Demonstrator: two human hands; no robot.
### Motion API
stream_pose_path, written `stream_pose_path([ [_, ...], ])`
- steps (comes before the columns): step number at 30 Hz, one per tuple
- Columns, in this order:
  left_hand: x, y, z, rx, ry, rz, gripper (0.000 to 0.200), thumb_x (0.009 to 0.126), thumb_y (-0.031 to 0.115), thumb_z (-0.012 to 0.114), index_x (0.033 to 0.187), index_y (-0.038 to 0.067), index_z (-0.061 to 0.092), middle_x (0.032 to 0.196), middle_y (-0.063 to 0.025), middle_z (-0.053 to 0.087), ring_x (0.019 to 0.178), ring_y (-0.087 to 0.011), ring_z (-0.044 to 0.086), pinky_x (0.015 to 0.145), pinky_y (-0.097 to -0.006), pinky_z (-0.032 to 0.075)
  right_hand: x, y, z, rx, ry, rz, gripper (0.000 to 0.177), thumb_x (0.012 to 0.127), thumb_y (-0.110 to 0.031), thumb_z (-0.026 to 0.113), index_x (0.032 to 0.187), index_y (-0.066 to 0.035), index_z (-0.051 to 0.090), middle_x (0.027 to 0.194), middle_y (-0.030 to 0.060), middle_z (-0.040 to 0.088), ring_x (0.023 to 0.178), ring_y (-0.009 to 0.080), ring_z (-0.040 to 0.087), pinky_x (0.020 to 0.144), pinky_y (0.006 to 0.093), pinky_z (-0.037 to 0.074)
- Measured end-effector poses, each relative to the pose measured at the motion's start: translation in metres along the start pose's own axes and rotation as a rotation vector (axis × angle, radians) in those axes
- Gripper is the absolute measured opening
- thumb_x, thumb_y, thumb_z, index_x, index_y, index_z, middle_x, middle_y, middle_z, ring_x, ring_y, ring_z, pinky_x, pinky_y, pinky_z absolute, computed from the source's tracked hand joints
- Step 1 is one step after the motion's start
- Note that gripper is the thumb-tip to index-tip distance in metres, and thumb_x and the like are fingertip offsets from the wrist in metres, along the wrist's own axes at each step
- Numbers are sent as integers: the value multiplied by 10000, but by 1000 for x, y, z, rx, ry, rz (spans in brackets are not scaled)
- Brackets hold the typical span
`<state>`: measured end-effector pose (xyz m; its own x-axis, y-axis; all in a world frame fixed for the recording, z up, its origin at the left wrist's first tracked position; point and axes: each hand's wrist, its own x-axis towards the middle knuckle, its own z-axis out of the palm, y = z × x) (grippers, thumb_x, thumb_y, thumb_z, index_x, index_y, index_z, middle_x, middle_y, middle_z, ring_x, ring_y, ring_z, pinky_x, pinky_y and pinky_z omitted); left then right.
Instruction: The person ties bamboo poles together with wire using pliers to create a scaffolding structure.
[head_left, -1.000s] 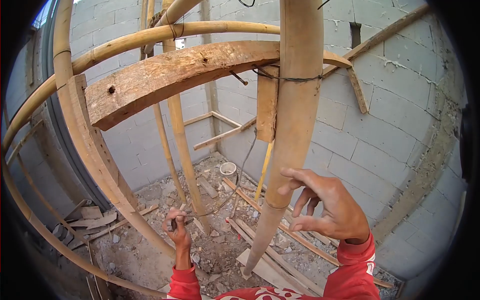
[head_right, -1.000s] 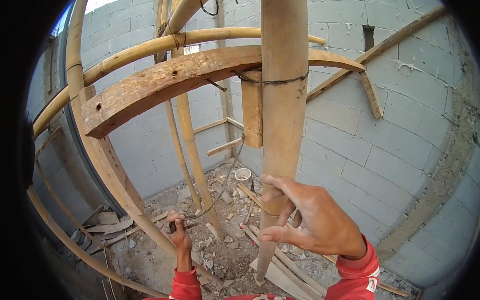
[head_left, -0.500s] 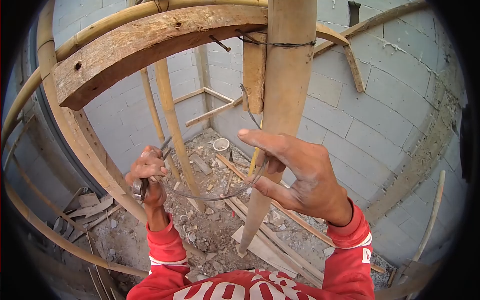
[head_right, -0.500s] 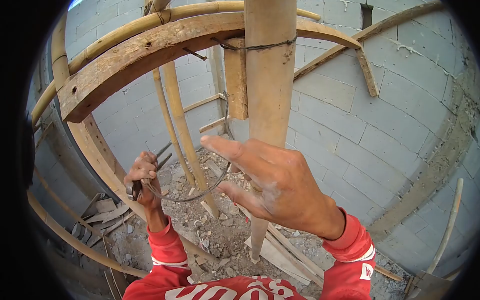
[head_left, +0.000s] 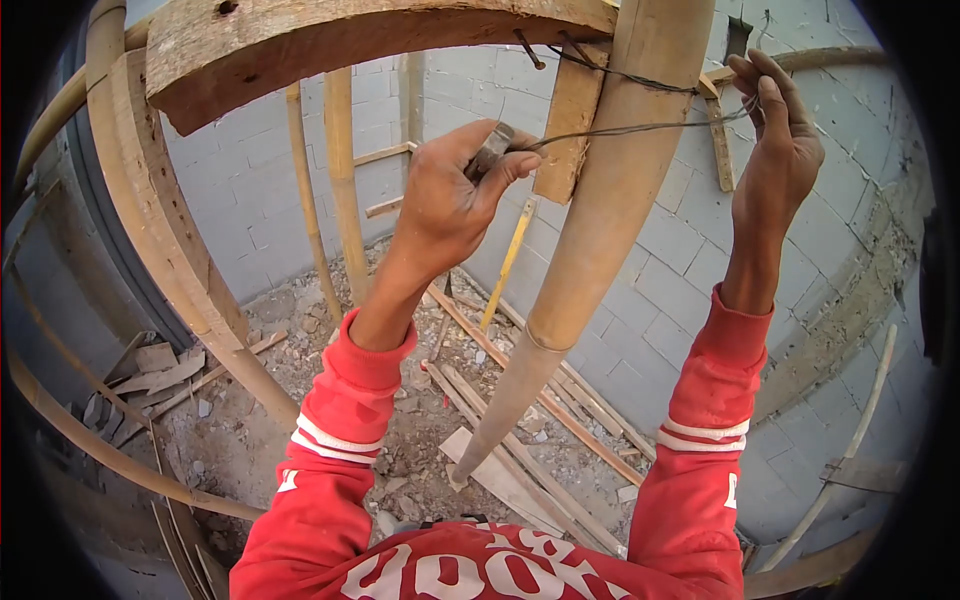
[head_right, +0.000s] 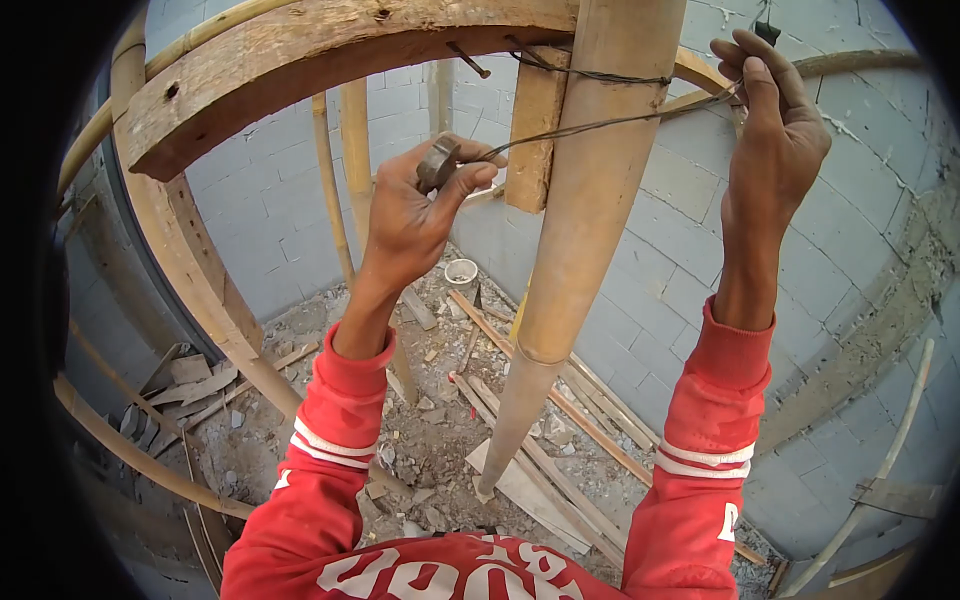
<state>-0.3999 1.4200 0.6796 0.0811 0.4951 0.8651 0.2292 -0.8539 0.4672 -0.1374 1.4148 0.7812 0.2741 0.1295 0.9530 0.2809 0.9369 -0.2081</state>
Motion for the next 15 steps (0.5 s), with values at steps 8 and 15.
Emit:
stream_pose_path([
  [8,60,-49,7,-80,8,310,106,958,32,643,987,-56,695,915,-107,743,836,-156,702,781,-291,558,84,54,23,60,-335,277,347,978,-197,601,1213,44,687,989,57,720,979,110,625,899,278,486],
  [15,76,-60,28,-30,115,427,97,905,49,685,953,-33,706,895,-146,711,760,-262,687,718,-350,526,106,110,-19,-451,-496,100,377,978,-257,596,1195,48,643,1106,96,672,977,152,608,820,294,498],
])
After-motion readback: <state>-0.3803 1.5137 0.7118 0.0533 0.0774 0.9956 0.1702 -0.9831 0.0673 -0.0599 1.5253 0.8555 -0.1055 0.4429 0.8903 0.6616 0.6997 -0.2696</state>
